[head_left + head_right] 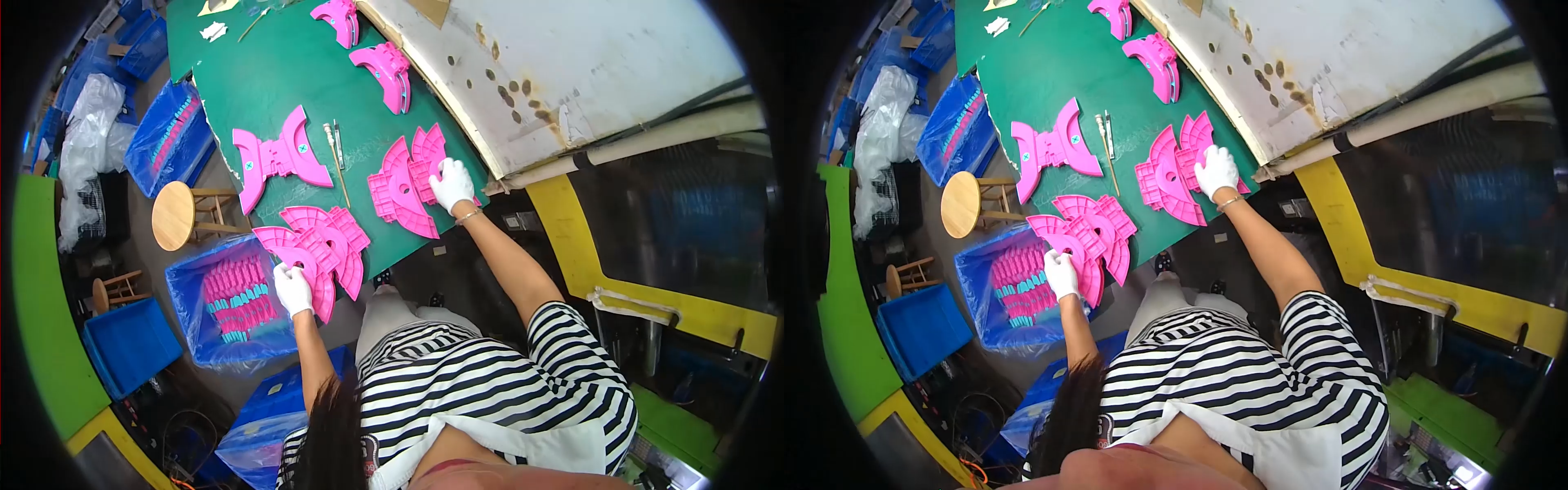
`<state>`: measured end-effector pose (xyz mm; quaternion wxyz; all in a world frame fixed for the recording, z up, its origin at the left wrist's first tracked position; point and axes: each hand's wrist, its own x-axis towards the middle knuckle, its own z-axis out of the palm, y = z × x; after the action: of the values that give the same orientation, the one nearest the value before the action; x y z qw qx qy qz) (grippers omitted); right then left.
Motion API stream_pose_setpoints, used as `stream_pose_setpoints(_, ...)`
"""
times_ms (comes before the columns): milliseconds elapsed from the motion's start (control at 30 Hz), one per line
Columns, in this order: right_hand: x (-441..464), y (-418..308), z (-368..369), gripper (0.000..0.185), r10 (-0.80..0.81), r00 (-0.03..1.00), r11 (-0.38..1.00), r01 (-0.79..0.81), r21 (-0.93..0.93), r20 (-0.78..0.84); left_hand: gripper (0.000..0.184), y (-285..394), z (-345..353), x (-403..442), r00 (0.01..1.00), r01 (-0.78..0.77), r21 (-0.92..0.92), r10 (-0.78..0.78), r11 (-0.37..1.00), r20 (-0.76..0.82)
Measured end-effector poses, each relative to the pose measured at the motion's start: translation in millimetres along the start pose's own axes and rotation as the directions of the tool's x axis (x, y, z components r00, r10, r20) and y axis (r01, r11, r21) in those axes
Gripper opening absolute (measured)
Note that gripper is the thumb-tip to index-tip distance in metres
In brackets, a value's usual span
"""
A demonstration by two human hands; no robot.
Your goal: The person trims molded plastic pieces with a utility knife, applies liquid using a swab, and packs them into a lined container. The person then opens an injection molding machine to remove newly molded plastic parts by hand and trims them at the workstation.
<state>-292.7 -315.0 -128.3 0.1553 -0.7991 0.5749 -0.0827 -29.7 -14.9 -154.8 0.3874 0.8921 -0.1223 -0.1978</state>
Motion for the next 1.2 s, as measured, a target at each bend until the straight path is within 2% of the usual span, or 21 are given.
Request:
stream_pose_setpoints(33, 5.3, 1.8, 1.9, 0.031, 0.063, 0.987, 0.997, -0.07, -0.043, -0.146, 0.021, 8.2, -9.7, -3.5, 0.997, 0.036, -0.168, -0.023, 0.985, 0.077)
stream_pose_setpoints(200, 34.0, 27.3, 11.2, 0.042, 0.34, 0.93, 0.94, -0.333, -0.073, 0.142, 0.031, 50.3, -50.3, -33.3, 0.985, -0.023, -0.683, 0.134, 0.73, 0.111)
stream_pose_setpoints(333, 45.1, 44.3, 15.2, 0.037, 0.3, 0.873, 0.928, -0.361, 0.096, 0.386, 0.024, 43.5, -57.6, -36.7, 0.992, 0.065, -0.712, 0.03, 0.699, 0.119)
stream_pose_setpoints(367, 42.4, 50.8, 24.0, 0.03, 0.222, 0.915, 0.893, -0.329, 0.306, 0.337, 0.022, 41.3, -58.9, -35.7, 0.989, 0.13, -0.696, -0.038, 0.706, 0.145)
stream_pose_setpoints(400, 43.2, 59.6, 29.5, 0.03, 0.228, 0.916, 0.89, -0.334, 0.312, 0.33, 0.022, 39.8, -61.2, -34.7, 0.988, 0.124, -0.695, -0.027, 0.708, 0.15)
stream_pose_setpoints(467, 32.5, 54.8, 4.3, 0.024, -0.1, 0.957, 0.799, -0.087, 0.596, 0.273, 0.024, 52.6, -63.7, -38.5, 0.82, 0.47, -0.8, 0.152, 0.374, 0.552)
stream_pose_setpoints(533, 16.7, 49.6, -18.1, 0.018, -0.317, 0.94, 0.762, 0.171, 0.625, 0.13, 0.036, 67.9, -57.3, -44.7, 0.781, 0.489, -0.753, 0.164, 0.44, 0.603)
stream_pose_setpoints(600, -26.4, 29.5, -63.9, 0.014, -0.352, 0.934, 0.69, 0.213, 0.692, 0.064, 0.046, 75.5, -51.1, -55.7, 0.476, 0.793, -0.549, 0.294, 0.265, 0.829)
stream_pose_setpoints(633, -52.3, 27.7, -82.4, 0.013, -0.41, 0.912, 0.666, 0.323, 0.673, -0.032, 0.052, 88.6, -44.4, -70.9, 0.583, 0.685, -0.603, 0.189, 0.408, 0.79)
stream_pose_setpoints(667, -81.1, 26.7, -94.8, 0.014, -0.346, 0.938, 0.577, 0.219, 0.787, -0.007, 0.054, 80.1, -36.8, -73.7, 0.46, 0.737, -0.519, 0.24, 0.434, 0.855)
stream_pose_setpoints(700, -108.4, 30.0, -110.6, 0.016, -0.418, 0.906, 0.555, 0.309, 0.772, -0.063, 0.053, 93.3, -30.2, -87.4, 0.368, 0.77, -0.452, 0.266, 0.45, 0.891)
stream_pose_setpoints(767, -181.4, 27.2, -157.3, 0.022, -0.29, 0.956, 0.368, 0.065, 0.928, 0.048, 0.052, 110.2, -6.9, -113.8, 0.181, 0.792, -0.32, 0.3, 0.519, 0.936)
stream_pose_setpoints(800, -214.2, 36.8, -154.2, 0.022, -0.215, 0.977, 0.339, 0.067, 0.938, 0.007, 0.047, 111.2, 9.8, -126.1, 0.058, 0.748, -0.252, 0.319, 0.614, 0.946)
stream_pose_setpoints(833, -247.3, 39.5, -156.8, 0.02, -0.146, 0.988, 0.015, -0.057, 0.998, 0.058, 0.044, 112.8, 28.0, -140.8, -0.064, 0.686, -0.196, 0.326, 0.701, 0.943)
stream_pose_setpoints(867, -278.5, 44.4, -173.5, 0.019, -0.093, 0.994, -0.082, -0.07, 0.994, 0.062, 0.046, 111.4, 46.9, -172.0, 0.071, 0.668, -0.173, 0.17, 0.724, 0.983)
stream_pose_setpoints(933, -334.2, 66.0, -188.9, 0.019, 0.021, 0.999, -0.126, 0.041, 0.991, -0.039, 0.044, 161.1, 65.0, -263.5, -0.188, 0.509, -0.076, 0.197, 0.857, 0.962)
stream_pose_setpoints(1000, -393.3, 91.7, -204.0, 0.018, 0.207, 0.975, -0.175, 0.122, 0.977, -0.084, 0.041, 144.6, 106.8, -327.0, -0.288, 0.298, -0.15, 0.239, 0.943, 0.927)
stream_pose_setpoints(1033, -421.1, 104.1, -211.7, 0.017, 0.33, 0.94, -0.232, 0.167, 0.958, -0.083, 0.037, 161.1, 115.8, -367.0, -0.452, 0.138, -0.281, 0.313, 0.95, 0.835)
stream_pose_setpoints(1067, -446.7, 119.8, -221.6, 0.02, 0.41, 0.903, -0.271, 0.258, 0.927, -0.132, 0.034, 177.3, 123.6, -412.2, -0.515, 0.136, -0.116, 0.17, 0.984, 0.84)
stream_pose_setpoints(1133, -496.8, 154.5, -228.9, 0.026, 0.506, 0.834, -0.292, 0.407, 0.865, -0.221, 0.027, 164.0, 147.7, -473.5, -0.521, 0.069, -0.197, 0.203, 0.978, 0.829)
stream_pose_setpoints(1200, -538.8, 176.5, -252.7, 0.032, 0.612, 0.762, -0.249, 0.442, 0.862, -0.214, 0.022, 196.3, 142.7, -543.0, -0.672, -0.037, -0.313, 0.208, 0.949, 0.711)
